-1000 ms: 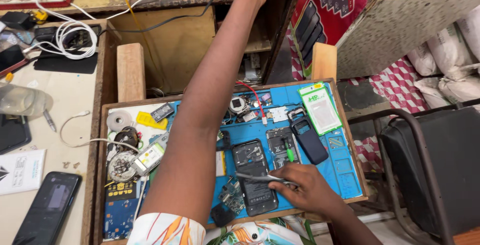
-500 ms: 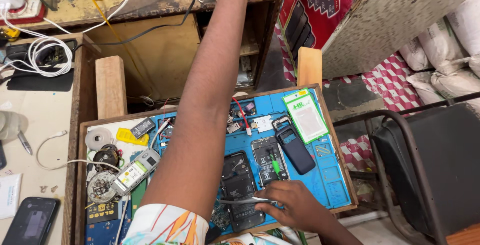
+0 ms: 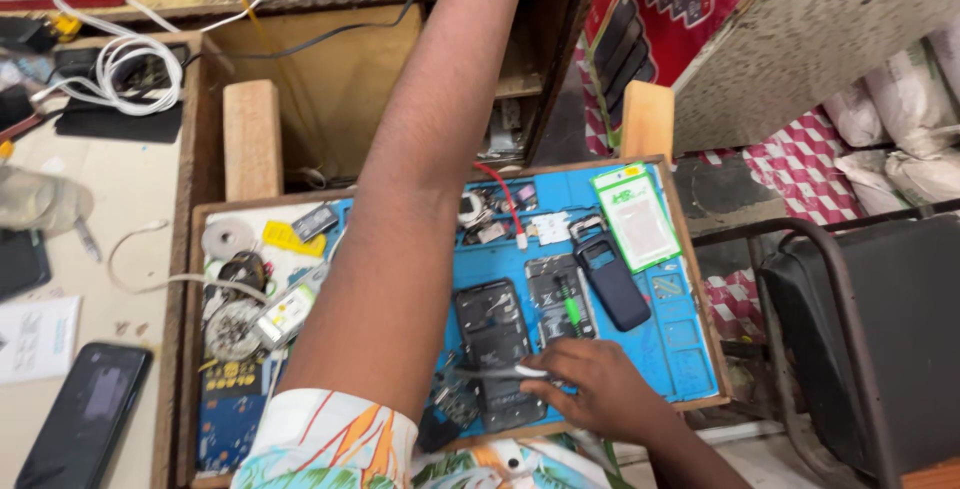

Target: The person uses a spudger to pry and separate components on a disassembled mobile phone. They handle a light blue phone back cover and internal parts, repeatedly lifting and adjusting pieces on a cluttered workbench.

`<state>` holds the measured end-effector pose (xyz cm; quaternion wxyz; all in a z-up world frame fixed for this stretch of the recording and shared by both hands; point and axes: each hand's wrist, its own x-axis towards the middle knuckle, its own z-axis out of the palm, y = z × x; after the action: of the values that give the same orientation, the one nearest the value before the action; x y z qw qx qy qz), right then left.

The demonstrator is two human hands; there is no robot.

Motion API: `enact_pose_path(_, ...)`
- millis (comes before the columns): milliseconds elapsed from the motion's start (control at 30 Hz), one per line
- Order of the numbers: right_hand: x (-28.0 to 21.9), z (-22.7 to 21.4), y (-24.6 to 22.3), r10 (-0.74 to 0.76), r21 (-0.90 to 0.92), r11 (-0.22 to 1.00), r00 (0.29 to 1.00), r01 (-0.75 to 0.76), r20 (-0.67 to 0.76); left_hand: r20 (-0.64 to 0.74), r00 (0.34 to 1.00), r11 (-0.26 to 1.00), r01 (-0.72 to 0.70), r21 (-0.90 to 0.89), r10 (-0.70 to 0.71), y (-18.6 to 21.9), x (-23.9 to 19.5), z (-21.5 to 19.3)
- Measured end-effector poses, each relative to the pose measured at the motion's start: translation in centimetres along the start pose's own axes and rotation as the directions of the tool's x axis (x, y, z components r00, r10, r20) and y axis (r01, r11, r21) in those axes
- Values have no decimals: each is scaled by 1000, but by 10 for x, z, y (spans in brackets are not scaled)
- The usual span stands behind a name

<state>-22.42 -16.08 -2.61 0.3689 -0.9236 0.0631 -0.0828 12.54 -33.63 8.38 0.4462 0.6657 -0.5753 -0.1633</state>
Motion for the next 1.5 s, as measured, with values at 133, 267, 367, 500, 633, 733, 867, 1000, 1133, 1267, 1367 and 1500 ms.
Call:
enact_pose_path(133,12,1,-1,-50,3,999,995,51,-80,127,981,985,-155,81,144,-2,-72,-44)
enact_pose_path(267,10,18,-4,170,69,985,944,-157,-281,255,935,965,-260,17,247,-4,-177,-66)
enact_pose_path(367,22,21,-9,241,112,970,922,-217,-304,248,871,903,-427,-43,424,28,-241,-105)
enact_pose_path(500,39,17,-25,145,3,989,951,-150,-272,112,877,871,-478,117,467,43,-343,-131)
enact_pose_path(633,63,22,-39,-89,-171,984,974,53,-208,-24,975,961,-215,175,223,6,-397,-102)
enact_pose_path(733,78,24,-38,-97,-206,976,982,62,-164,-118,987,981,-91,170,111,-25,-409,-73)
enact_pose_path(867,101,24,-31,-146,-328,940,981,97,-128,-280,930,948,-159,274,237,-45,-421,-50)
enact_pose_path(1000,115,39,-24,-182,-366,920,980,141,-81,-306,919,934,-142,328,247,-49,-436,-33)
enact_pose_path(1133,130,49,-22,-218,-328,923,976,200,-20,-261,940,908,-100,407,220,-57,-438,-29)
enact_pose_path(1267,131,53,-28,-233,-268,934,971,238,49,-221,959,902,-71,426,180,-62,-441,-22)
enact_pose_path(1367,132,49,-39,-241,-254,936,970,242,38,-171,968,881,-82,466,181,-66,-441,-25)
enact_pose_path(1500,114,32,-45,-147,-232,961,989,149,26,-139,981,867,-48,496,134,-74,-441,-22)
